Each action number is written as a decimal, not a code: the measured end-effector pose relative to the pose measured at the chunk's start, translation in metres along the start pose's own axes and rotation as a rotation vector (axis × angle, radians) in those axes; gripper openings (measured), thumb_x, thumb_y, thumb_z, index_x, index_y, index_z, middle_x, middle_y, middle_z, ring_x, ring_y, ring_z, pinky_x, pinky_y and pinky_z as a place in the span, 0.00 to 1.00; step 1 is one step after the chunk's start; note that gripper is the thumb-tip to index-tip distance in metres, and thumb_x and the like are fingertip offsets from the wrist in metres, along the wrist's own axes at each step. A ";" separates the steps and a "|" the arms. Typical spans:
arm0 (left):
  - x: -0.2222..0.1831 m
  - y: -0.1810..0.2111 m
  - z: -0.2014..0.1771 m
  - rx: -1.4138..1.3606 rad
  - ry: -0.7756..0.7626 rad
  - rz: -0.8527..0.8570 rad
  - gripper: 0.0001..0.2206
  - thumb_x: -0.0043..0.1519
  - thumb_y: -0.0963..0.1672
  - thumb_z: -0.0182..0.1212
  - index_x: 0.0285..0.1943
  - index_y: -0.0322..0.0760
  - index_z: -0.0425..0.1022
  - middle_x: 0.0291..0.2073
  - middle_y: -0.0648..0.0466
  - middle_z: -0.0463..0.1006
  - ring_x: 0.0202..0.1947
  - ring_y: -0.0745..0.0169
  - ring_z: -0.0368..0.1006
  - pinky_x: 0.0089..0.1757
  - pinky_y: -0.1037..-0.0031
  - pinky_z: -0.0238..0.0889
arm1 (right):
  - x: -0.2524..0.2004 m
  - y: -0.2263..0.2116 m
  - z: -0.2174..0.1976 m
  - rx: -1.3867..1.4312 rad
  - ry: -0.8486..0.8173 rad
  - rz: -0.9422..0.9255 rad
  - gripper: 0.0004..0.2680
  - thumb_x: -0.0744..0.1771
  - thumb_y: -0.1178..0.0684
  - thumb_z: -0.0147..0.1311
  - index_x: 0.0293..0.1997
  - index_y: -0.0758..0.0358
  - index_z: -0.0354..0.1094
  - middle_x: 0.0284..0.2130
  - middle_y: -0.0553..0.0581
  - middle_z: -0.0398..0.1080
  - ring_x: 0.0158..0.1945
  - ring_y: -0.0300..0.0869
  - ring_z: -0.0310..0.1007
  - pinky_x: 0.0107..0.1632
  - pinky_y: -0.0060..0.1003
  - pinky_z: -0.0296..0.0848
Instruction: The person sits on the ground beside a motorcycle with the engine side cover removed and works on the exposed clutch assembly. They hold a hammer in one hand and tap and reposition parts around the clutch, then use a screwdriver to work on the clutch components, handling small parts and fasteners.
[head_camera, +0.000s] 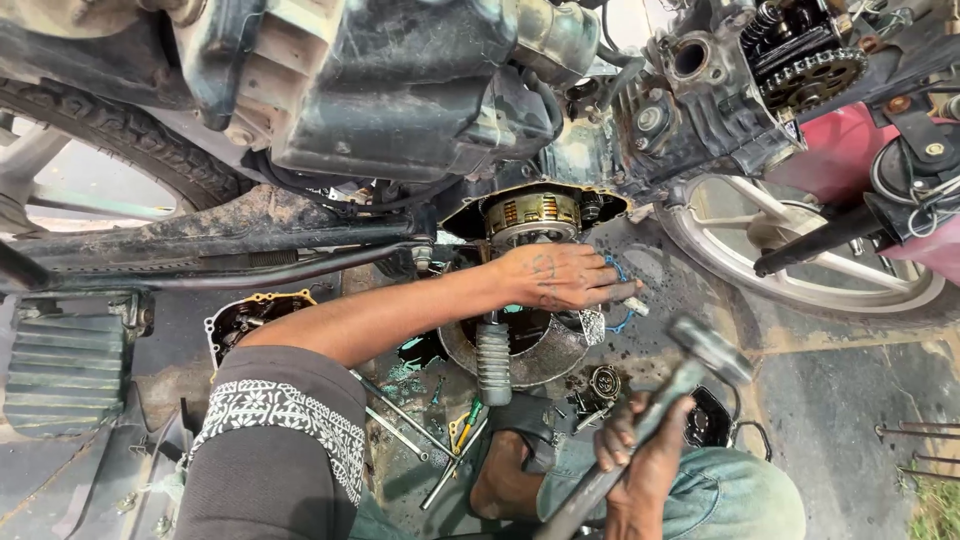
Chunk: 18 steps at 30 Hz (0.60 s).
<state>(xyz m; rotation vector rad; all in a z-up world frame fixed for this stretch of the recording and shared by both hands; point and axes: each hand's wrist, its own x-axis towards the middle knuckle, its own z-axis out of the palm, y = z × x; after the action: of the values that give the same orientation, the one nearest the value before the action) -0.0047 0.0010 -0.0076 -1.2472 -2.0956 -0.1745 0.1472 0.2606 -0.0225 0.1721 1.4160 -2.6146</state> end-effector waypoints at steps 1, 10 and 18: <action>0.001 -0.001 -0.002 0.001 -0.002 0.000 0.25 0.65 0.43 0.47 0.75 0.36 0.60 0.42 0.55 0.75 0.42 0.61 0.75 0.47 0.71 0.68 | -0.002 0.001 0.007 0.002 -0.001 0.001 0.23 0.72 0.26 0.37 0.36 0.58 0.60 0.15 0.46 0.54 0.11 0.32 0.51 0.11 0.28 0.54; 0.004 -0.001 -0.007 0.015 -0.203 0.018 0.25 0.64 0.42 0.48 0.74 0.34 0.62 0.43 0.55 0.76 0.42 0.61 0.75 0.46 0.71 0.68 | 0.005 0.002 0.000 0.090 -0.018 0.166 0.22 0.71 0.26 0.39 0.36 0.57 0.61 0.15 0.45 0.53 0.10 0.31 0.49 0.12 0.27 0.52; -0.001 -0.003 0.001 -0.020 0.017 -0.001 0.22 0.67 0.45 0.50 0.70 0.34 0.64 0.45 0.52 0.77 0.42 0.58 0.76 0.45 0.70 0.70 | 0.009 0.006 -0.001 0.252 -0.110 0.244 0.22 0.72 0.27 0.40 0.36 0.59 0.60 0.15 0.46 0.54 0.10 0.32 0.49 0.12 0.28 0.54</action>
<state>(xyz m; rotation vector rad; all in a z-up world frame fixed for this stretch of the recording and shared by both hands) -0.0072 -0.0015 -0.0082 -1.2524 -2.0843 -0.2064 0.1396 0.2572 -0.0294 0.2123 0.9617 -2.5449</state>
